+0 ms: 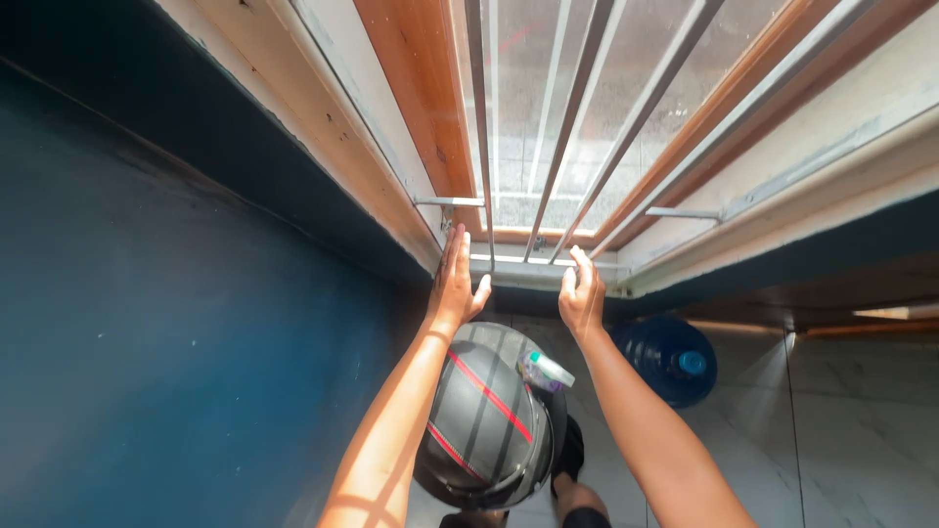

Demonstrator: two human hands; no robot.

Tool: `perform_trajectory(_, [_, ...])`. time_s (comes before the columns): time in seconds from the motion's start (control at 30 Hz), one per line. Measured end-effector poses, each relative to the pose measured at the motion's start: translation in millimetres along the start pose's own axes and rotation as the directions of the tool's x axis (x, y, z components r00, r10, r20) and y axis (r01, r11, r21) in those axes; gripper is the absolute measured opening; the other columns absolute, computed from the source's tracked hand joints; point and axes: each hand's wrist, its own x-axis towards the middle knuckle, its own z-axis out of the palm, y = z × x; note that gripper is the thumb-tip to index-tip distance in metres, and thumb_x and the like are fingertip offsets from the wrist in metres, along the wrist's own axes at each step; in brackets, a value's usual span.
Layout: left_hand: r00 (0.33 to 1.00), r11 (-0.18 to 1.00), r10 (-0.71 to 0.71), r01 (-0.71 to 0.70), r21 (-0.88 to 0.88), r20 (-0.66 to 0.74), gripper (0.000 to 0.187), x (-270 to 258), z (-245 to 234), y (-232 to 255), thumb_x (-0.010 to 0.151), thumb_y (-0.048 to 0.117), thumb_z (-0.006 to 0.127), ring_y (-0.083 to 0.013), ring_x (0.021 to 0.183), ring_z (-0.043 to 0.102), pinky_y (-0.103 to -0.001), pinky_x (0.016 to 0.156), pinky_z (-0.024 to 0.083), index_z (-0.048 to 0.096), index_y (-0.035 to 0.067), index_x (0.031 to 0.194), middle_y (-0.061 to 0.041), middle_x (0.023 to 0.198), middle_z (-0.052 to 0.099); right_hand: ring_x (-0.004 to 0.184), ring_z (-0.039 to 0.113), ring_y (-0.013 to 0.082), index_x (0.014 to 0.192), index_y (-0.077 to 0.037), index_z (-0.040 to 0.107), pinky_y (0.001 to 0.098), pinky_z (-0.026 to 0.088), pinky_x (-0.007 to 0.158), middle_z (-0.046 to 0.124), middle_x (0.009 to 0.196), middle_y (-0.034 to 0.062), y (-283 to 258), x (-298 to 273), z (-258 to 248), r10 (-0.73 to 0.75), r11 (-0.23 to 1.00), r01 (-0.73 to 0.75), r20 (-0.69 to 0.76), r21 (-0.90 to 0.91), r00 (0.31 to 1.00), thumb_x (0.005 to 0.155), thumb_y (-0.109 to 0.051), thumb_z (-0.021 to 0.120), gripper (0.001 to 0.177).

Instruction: The recorder uses a spray bottle and a yellow cloth to clean a window and its wooden frame.

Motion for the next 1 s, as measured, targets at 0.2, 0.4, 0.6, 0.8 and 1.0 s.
perform_trajectory(0.2, [0.999, 0.996, 0.023, -0.025, 0.088, 0.023, 0.099, 12, 17, -16, 0.082, 0.026, 0.08, -0.04, 0.157, 0.02, -0.046, 0.128, 0.024, 0.023, -0.005, 0.157, -0.023, 0.168, 0.021, 0.124, 0.063, 0.0382, 0.13, 0.001, 0.064, 0.0422, 0.048, 0.107, 0.066, 0.131, 0.023, 25, -6, 18, 0.052, 0.998, -0.053, 0.053, 0.019, 0.997, 0.093, -0.007, 0.06, 0.038])
perform_trajectory(0.4, [0.998, 0.996, 0.066, -0.067, 0.061, 0.016, 0.099, 13, 45, -32, 0.084, 0.028, 0.08, -0.0401, 0.157, 0.02, -0.047, 0.128, 0.024, 0.023, -0.004, 0.158, -0.023, 0.167, 0.022, 0.123, 0.064, 0.0383, 0.125, -0.001, 0.068, 0.0429, 0.049, 0.107, 0.068, 0.128, 0.0217, 52, -19, 36, 0.001, 1.0, 0.0, 0.034, -0.024, 0.999, 0.092, -0.007, 0.064, 0.034])
perform_trajectory(0.6, [0.996, 0.996, 0.085, -0.085, 0.009, 0.023, 0.101, 12, 76, -51, 0.082, 0.029, 0.081, -0.0402, 0.158, 0.02, -0.046, 0.129, 0.026, 0.022, -0.002, 0.159, -0.025, 0.166, 0.023, 0.119, 0.067, 0.0364, 0.115, -0.004, 0.072, 0.0418, 0.052, 0.105, 0.071, 0.122, 0.0181, 67, -27, 40, -0.127, 0.988, 0.125, -0.015, -0.094, 0.992, 0.088, -0.004, 0.066, 0.028])
perform_trajectory(0.8, [0.99, 0.99, 0.134, -0.136, 0.031, 0.049, 0.106, 17, 81, -54, 0.084, 0.032, 0.08, -0.0421, 0.158, 0.018, -0.048, 0.129, 0.025, 0.017, -0.004, 0.16, -0.028, 0.166, 0.019, 0.113, 0.067, 0.0369, 0.116, -0.001, 0.07, 0.0411, 0.053, 0.099, 0.07, 0.119, 0.0195, 39, -14, 42, -0.098, 0.995, 0.094, -0.087, -0.043, 0.991, 0.089, -0.004, 0.068, 0.027])
perform_trajectory(1.0, [0.995, 0.996, 0.088, -0.089, 0.013, 0.047, 0.106, 15, 92, -61, 0.083, 0.032, 0.08, -0.0415, 0.157, 0.019, -0.047, 0.129, 0.025, 0.017, -0.002, 0.161, -0.029, 0.166, 0.018, 0.103, 0.071, 0.0336, 0.108, -0.006, 0.073, 0.0389, 0.056, 0.092, 0.074, 0.108, 0.0176, 85, -25, 48, 0.058, 0.994, -0.057, 0.015, -0.089, 0.998, 0.089, -0.006, 0.066, 0.02])
